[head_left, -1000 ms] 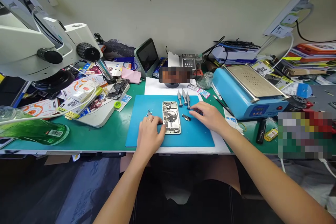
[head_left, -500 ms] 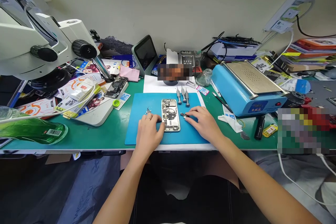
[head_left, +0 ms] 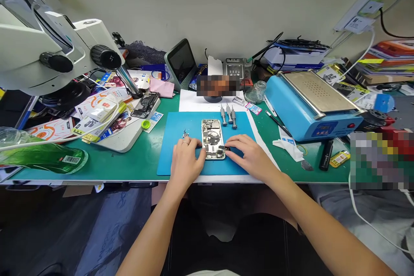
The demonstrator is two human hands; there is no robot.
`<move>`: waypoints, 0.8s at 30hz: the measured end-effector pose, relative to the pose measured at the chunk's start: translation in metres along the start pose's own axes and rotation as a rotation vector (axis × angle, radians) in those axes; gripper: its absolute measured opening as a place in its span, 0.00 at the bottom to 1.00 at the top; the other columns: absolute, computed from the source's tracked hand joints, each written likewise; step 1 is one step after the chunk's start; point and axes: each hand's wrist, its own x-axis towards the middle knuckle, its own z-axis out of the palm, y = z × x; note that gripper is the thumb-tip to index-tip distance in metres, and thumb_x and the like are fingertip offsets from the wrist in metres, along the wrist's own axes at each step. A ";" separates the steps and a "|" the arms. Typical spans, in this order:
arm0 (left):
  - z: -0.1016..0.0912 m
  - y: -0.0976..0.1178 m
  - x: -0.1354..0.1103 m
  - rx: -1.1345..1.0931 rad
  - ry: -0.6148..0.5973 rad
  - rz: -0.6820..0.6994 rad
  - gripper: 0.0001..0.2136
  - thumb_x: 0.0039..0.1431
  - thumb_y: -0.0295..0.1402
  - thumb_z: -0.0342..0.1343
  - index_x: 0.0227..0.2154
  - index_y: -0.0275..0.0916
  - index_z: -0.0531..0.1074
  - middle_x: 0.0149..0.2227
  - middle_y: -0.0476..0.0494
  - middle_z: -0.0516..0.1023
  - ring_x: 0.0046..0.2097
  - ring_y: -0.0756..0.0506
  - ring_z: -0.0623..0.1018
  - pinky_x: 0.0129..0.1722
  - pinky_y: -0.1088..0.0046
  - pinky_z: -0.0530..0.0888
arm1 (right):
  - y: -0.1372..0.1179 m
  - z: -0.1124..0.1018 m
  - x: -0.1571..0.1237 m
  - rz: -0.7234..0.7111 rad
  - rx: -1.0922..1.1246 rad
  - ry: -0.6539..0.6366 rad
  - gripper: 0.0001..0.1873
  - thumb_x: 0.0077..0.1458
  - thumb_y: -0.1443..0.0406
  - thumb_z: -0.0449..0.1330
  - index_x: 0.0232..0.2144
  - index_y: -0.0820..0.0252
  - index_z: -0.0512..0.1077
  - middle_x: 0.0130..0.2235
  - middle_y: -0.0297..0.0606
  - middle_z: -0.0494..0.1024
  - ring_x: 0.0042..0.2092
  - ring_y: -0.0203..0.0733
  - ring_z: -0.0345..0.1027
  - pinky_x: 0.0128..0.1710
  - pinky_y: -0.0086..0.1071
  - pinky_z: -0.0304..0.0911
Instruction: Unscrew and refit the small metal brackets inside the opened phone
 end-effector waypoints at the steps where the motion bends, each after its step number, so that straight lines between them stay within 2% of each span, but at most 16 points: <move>1: 0.000 0.000 0.000 0.000 -0.001 -0.001 0.02 0.68 0.31 0.57 0.39 0.44 0.74 0.45 0.43 0.79 0.49 0.37 0.75 0.44 0.60 0.69 | -0.003 0.001 0.001 -0.003 0.011 -0.012 0.08 0.68 0.61 0.60 0.45 0.53 0.79 0.48 0.44 0.82 0.52 0.54 0.75 0.54 0.51 0.75; 5: 0.000 0.002 0.002 0.023 -0.014 -0.015 0.01 0.67 0.31 0.57 0.38 0.44 0.73 0.44 0.42 0.79 0.49 0.37 0.75 0.45 0.60 0.69 | -0.006 0.006 0.003 -0.013 0.032 -0.048 0.07 0.67 0.61 0.61 0.43 0.52 0.80 0.50 0.45 0.81 0.54 0.55 0.74 0.55 0.53 0.74; 10: 0.000 0.009 0.005 0.093 -0.019 -0.040 0.03 0.66 0.35 0.59 0.36 0.43 0.72 0.42 0.41 0.77 0.48 0.36 0.75 0.44 0.59 0.68 | -0.003 0.008 0.006 -0.032 0.063 -0.077 0.08 0.67 0.61 0.61 0.43 0.52 0.80 0.54 0.45 0.79 0.59 0.56 0.72 0.61 0.54 0.71; 19: 0.000 0.012 0.005 0.131 -0.031 -0.043 0.12 0.67 0.45 0.59 0.36 0.43 0.70 0.43 0.39 0.76 0.47 0.35 0.74 0.44 0.58 0.68 | 0.000 0.004 0.008 0.067 0.152 -0.176 0.08 0.66 0.58 0.63 0.42 0.52 0.81 0.62 0.44 0.74 0.66 0.57 0.66 0.67 0.57 0.63; 24: 0.000 0.012 0.004 0.152 -0.035 -0.030 0.12 0.67 0.46 0.60 0.37 0.43 0.70 0.43 0.39 0.76 0.48 0.34 0.74 0.45 0.57 0.69 | 0.002 0.005 0.009 0.075 0.169 -0.192 0.08 0.66 0.57 0.63 0.42 0.50 0.81 0.64 0.43 0.73 0.67 0.57 0.64 0.69 0.58 0.61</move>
